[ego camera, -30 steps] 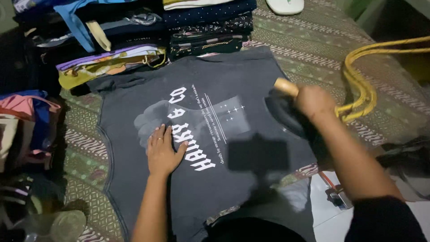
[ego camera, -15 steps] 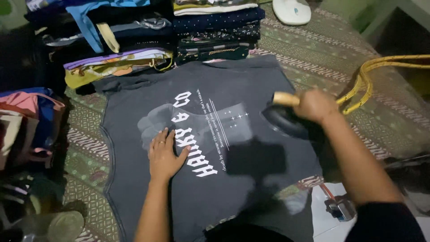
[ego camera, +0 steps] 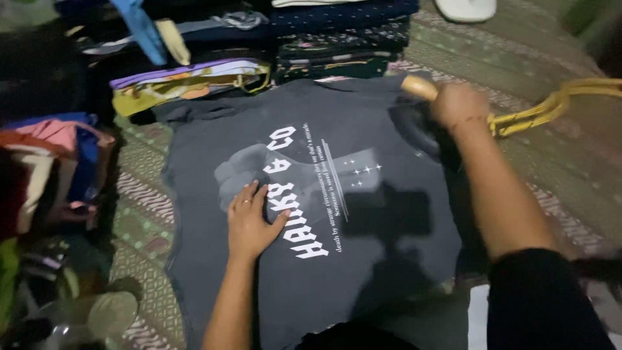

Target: The person takes a dark gray t-shirt from a laundry basket and lays it on a patterned ironing board. They smooth the fabric with their hands and then use a traditional charcoal iron to press the shirt, moving the iron back and forth across the surface.

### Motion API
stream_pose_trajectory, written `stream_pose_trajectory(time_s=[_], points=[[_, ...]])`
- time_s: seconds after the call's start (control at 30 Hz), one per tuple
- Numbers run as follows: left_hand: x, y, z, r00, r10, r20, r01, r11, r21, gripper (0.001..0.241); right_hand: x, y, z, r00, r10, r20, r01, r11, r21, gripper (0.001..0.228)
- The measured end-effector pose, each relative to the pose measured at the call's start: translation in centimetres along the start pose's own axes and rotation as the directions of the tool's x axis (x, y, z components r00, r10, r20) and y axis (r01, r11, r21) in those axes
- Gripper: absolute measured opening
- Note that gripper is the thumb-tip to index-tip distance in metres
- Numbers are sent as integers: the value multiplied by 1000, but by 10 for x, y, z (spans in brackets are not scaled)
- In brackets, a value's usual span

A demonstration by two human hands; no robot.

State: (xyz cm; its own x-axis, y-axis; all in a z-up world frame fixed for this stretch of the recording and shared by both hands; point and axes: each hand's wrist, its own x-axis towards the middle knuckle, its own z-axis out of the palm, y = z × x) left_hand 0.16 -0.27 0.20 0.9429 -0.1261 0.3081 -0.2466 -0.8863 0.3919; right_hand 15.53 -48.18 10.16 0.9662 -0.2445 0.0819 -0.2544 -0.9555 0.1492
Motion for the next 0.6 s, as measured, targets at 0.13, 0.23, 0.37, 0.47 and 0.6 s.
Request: stream_pose_trajectory(time_s=[0.13,0.23,0.37,0.47,0.6], points=[[0,-7,5,1000,13,-23,-13,1000,-18,75,41,-9,-5,999,35,-36,-31,996,85,29],[-2,1,7,991,26,-132,-33,998,-54,71,27,-15,-21,996,53,69,-65,982,177,35],[2,-3,13,992,21,-127,-26,999,-33,70,-37,-34,-53,958,25,286,-42,998,52,35],[-3,-2,12,970,79,-229,-91,995,-45,65,-102,-33,-31,973,-127,192,133,991,-18,37],[-4,-11,18,985,50,-163,-63,995,-73,65,-201,-45,-32,902,-423,84,428,903,-49,29]])
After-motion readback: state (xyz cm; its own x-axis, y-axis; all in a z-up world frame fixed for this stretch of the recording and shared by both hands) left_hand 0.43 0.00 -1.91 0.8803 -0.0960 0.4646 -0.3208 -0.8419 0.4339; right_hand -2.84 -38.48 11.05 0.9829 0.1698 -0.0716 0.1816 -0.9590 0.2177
